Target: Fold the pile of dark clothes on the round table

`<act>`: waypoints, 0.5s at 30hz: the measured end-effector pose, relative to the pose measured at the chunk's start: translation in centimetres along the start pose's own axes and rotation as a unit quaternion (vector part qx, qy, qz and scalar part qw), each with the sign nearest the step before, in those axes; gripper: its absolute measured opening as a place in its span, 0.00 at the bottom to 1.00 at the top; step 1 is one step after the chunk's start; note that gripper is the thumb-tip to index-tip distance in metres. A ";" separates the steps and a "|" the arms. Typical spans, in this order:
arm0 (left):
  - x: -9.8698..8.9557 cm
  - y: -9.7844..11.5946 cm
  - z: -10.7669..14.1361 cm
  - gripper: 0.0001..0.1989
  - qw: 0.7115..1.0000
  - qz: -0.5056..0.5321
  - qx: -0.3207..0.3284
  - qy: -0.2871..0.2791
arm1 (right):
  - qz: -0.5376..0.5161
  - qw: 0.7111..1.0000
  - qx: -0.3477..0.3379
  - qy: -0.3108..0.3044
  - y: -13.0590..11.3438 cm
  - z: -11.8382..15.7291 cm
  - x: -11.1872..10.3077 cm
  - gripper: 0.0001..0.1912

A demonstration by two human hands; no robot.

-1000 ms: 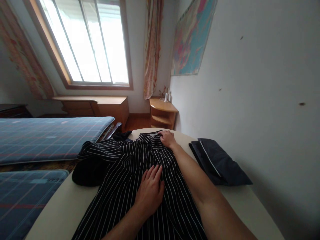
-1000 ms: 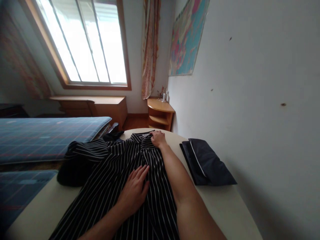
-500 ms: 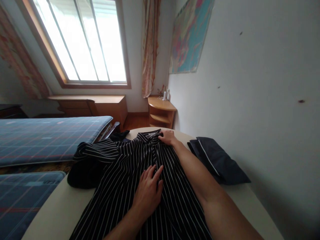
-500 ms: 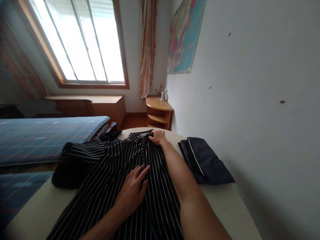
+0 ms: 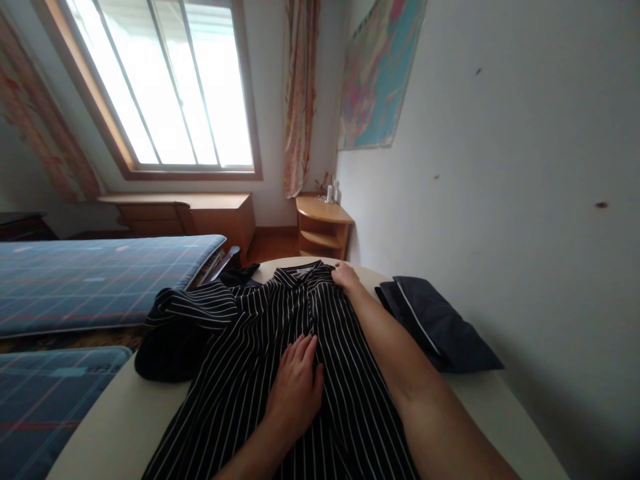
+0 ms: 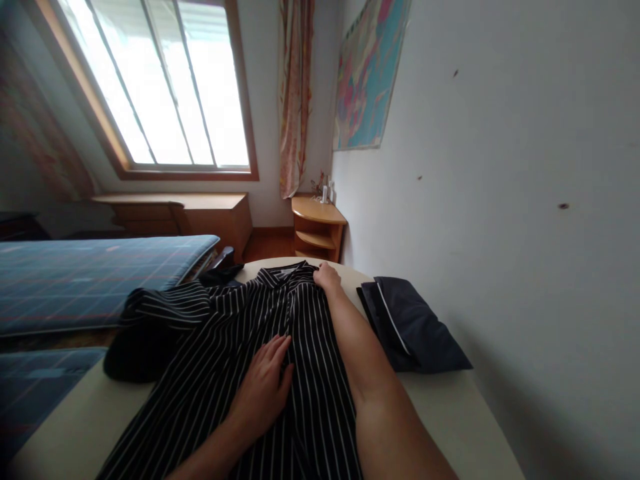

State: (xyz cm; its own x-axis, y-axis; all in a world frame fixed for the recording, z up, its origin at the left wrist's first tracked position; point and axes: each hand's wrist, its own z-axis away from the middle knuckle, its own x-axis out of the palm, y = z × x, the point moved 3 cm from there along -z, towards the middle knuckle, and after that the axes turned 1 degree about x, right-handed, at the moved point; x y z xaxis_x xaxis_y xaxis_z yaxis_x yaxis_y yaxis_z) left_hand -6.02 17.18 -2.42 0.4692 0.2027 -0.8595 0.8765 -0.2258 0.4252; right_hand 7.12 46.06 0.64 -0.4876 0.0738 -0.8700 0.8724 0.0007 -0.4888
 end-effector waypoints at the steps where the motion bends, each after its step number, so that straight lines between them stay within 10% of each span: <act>1: 0.0 0.0 0.0 0.27 1.000 0.000 0.002 0.000 | -0.013 1.000 -0.004 0.003 0.0 -0.2 -0.2 0.18; 15: -0.4 0.3 0.1 0.29 1.000 0.009 0.006 -0.015 | -0.137 0.990 -0.029 0.034 0.5 -0.6 0.5 0.20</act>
State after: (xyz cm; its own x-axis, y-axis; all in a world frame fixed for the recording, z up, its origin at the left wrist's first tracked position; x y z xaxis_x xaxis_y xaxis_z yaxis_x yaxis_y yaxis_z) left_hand -5.98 16.95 -1.99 0.4814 0.1704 -0.8598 0.8666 -0.2399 0.4376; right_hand 7.32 46.67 -0.02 -0.7038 0.1295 -0.6985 0.7097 0.0868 -0.6991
